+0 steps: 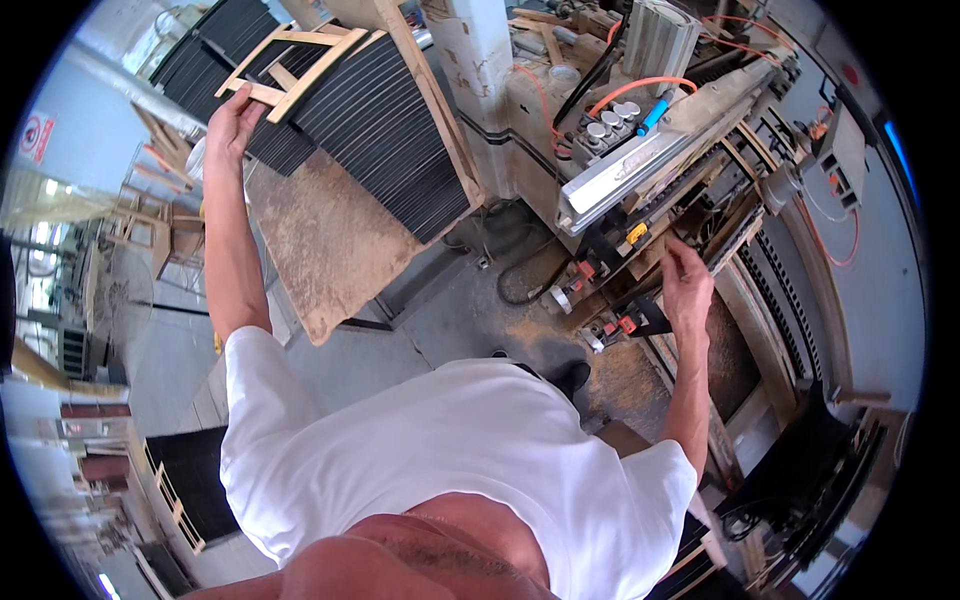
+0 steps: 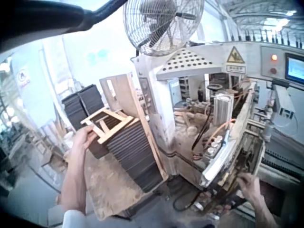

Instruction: The person repeatedly picks up small wooden frames from a stack, places them on a machine, and then moves them to a different stack. This process is repeated continuously throughout the video.

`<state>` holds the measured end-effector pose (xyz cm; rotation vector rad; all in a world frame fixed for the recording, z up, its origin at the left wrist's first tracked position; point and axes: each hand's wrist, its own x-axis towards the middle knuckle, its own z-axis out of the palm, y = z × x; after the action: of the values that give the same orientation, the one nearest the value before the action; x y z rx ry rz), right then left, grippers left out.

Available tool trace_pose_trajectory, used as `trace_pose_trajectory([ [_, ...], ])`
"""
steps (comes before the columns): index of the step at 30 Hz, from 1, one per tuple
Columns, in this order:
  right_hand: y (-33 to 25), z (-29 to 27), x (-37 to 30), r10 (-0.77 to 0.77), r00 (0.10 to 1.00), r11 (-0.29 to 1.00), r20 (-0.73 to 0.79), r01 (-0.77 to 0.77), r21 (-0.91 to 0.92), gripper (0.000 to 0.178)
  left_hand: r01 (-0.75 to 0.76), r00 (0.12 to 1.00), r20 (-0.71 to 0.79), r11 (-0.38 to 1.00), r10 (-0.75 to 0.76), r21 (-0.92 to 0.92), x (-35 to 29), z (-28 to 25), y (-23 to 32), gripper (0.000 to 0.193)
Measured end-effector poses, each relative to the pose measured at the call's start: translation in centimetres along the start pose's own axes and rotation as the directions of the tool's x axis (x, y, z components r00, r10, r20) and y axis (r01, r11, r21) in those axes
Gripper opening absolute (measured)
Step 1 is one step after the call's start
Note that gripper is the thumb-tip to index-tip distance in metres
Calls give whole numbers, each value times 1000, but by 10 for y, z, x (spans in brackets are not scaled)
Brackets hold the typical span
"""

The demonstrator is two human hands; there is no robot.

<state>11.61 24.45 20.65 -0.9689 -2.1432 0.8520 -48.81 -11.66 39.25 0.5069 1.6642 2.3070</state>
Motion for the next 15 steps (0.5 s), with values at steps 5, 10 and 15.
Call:
trace_pose_trajectory([
  [5,35,20,-61,236,969,961,74,-222,-164,25,91,986,-167,876,-12,474,29,41,-19,34],
  [10,51,36,-104,315,949,944,1,-313,-103,26,-203,874,-25,412,485,888,22,40,-10,54],
  [15,36,51,-119,362,932,932,6,-362,13,26,-566,768,511,35,385,824,-64,129,8,61],
])
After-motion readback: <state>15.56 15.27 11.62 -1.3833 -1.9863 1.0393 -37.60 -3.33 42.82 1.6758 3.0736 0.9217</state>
